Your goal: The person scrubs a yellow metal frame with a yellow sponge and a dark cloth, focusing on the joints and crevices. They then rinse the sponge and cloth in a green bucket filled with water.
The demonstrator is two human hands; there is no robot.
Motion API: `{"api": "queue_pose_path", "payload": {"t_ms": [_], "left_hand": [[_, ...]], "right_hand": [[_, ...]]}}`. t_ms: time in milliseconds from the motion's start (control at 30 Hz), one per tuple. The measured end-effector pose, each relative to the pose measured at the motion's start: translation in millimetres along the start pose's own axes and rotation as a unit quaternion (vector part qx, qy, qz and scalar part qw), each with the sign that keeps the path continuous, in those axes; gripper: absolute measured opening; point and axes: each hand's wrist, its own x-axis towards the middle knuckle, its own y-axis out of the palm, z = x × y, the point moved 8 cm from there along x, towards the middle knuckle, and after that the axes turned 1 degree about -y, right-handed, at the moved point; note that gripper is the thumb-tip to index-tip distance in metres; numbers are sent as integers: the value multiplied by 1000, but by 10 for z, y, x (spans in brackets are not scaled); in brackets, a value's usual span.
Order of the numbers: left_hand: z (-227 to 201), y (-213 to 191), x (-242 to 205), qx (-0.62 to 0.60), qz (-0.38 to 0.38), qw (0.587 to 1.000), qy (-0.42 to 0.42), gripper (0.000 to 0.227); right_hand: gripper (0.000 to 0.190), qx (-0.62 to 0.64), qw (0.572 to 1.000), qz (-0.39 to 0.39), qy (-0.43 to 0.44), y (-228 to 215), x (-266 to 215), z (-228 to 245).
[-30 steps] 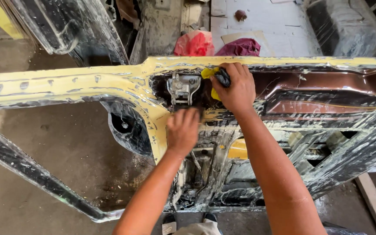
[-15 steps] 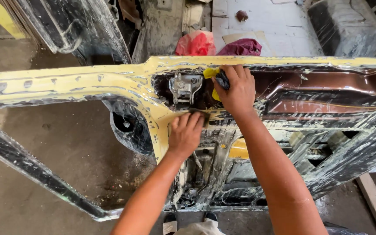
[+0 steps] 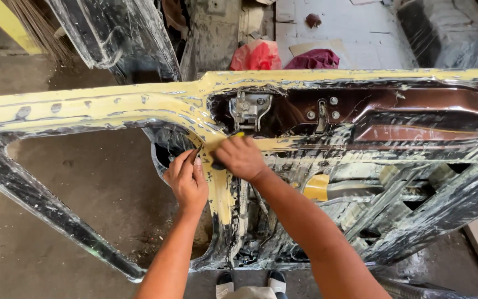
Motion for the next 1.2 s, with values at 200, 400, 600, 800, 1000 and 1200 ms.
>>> {"api": "queue_pose_path", "payload": {"t_ms": [200,400,600,800,1000,1200], "left_hand": [[-134,39,91,-32,1,999,43,30],[-204,801,-286,163,23,967,194,33],[-1017,1413,-428,124,141,964,188,44],[-126,1223,-378,192,213,942,175,56],[-857,1528,-624,143,232,937,221,65],[-174,1512,-730,190,391,878,203,76]], "right_hand": [[20,-61,994,-30,-90,-182,-321,-119],[24,-149,988,32,-27,-708,-900,-892],[26,-16,984,-109,140,-1250,-338,-1435],[32,50,944,-102,309,-1150,-119,-1967],[32,54,944,-126,300,-1154,-155,-1961],[32,62,943,-117,306,-1149,-184,-1950]]}}
